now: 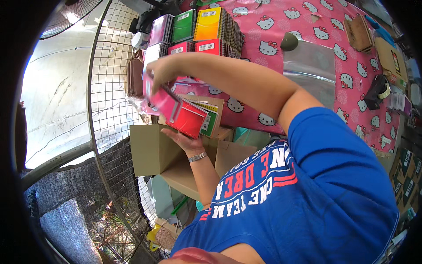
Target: The person selects small colorful notebooks from a stack, slides them into individual plastic sleeves, removes the adhesive backing to seal each bag, and then places the finished packages into a cardboard box.
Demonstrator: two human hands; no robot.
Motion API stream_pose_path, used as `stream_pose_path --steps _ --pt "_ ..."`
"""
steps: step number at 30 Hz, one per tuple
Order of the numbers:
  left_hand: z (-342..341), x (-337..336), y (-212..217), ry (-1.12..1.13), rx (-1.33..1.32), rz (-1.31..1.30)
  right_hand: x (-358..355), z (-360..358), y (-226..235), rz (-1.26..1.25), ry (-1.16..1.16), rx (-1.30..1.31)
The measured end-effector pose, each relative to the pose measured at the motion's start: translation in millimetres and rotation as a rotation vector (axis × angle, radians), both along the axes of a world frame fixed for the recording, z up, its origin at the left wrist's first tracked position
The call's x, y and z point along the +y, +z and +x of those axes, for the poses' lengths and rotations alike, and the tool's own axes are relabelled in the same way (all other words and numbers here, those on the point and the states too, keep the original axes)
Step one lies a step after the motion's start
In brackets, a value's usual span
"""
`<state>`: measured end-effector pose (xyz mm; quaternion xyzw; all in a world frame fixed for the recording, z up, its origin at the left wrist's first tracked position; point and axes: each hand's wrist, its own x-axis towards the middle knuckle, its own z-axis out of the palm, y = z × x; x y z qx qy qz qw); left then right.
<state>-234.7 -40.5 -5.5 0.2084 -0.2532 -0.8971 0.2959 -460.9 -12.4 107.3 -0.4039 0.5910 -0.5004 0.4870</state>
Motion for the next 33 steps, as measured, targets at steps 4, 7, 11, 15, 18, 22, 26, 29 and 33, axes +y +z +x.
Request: stream_pose_path --steps 4,7,11,15,18,22,26,29,33 --pt "4.7 -9.8 10.6 -0.037 0.075 -0.100 -39.0 6.4 -13.5 0.090 -0.035 0.830" --pt "4.5 -14.5 -3.5 -0.019 -0.075 -0.197 -64.3 -29.1 -70.2 -0.321 -0.478 1.556" --pt "23.1 -5.0 -11.8 -0.090 -0.115 -0.060 -48.6 -0.4 -59.4 -0.220 -0.207 1.554" --pt "15.5 39.5 -2.5 -0.136 -0.149 -0.130 59.0 47.7 -59.2 -0.873 -0.119 1.286" --pt "-8.6 90.6 21.5 -0.325 -0.081 0.043 178.2 71.1 -79.5 -0.526 0.187 1.040" --pt "-33.0 118.3 -29.6 -0.646 -0.392 -0.018 281.7 81.4 -108.3 -0.156 -0.533 0.475" --pt "-106.2 199.9 -39.3 -0.831 -0.343 -0.362 363.8 47.9 -139.7 0.219 -0.600 0.050" --pt "-149.3 237.1 -78.4 -0.812 -0.111 -0.991 409.1 36.6 -184.1 0.053 -0.822 0.432" --pt "-178.0 267.8 -116.5 -0.979 0.036 -1.061 438.2 31.4 -259.2 -0.064 -0.970 0.645"
